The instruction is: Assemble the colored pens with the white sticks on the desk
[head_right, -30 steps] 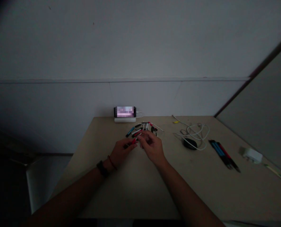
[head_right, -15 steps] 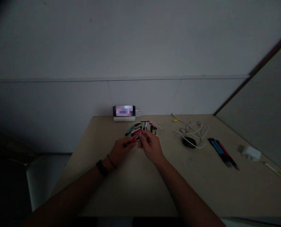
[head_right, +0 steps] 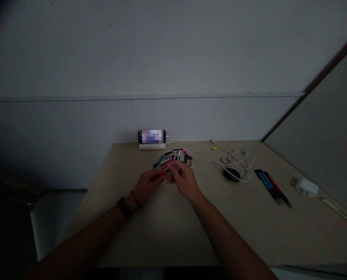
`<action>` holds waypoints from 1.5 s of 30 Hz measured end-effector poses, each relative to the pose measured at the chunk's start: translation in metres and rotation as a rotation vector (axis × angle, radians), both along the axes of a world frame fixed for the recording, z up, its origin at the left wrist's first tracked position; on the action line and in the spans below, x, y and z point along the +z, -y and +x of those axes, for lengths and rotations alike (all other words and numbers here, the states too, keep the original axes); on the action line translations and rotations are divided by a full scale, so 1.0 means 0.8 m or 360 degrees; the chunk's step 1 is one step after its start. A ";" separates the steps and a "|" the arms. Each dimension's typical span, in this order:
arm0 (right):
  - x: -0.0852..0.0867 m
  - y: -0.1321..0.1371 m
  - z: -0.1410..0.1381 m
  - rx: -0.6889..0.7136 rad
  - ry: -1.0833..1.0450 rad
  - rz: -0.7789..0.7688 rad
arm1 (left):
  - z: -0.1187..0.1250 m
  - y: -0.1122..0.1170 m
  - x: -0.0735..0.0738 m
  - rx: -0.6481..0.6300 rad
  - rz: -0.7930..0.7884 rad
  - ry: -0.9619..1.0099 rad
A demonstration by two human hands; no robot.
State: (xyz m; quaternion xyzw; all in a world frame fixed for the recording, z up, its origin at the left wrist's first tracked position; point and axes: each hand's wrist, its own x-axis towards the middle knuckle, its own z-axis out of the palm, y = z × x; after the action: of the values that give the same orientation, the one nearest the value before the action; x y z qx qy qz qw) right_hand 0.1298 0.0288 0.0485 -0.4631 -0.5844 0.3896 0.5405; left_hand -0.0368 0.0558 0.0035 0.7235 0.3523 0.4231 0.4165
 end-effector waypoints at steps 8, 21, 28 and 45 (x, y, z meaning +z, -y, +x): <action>-0.007 0.000 0.000 -0.0012 0.0157 -0.0047 | 0.000 0.001 0.009 0.0052 -0.0037 0.0005; -0.019 -0.019 0.015 -0.0380 0.0070 -0.0111 | -0.002 -0.005 0.015 0.0020 -0.0318 0.0439; -0.022 -0.020 0.008 -0.0179 0.0030 -0.0276 | -0.002 -0.006 0.019 -0.0056 -0.0425 0.0624; -0.025 -0.027 0.029 -0.0450 -0.0058 -0.0068 | -0.007 -0.013 0.014 0.0217 -0.0390 0.0488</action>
State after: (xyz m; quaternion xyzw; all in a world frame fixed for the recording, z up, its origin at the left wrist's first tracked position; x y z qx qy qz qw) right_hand 0.1527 0.0505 0.0287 -0.5451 -0.4949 0.3304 0.5906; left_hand -0.0421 0.0658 0.0149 0.5690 0.3817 0.5096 0.5205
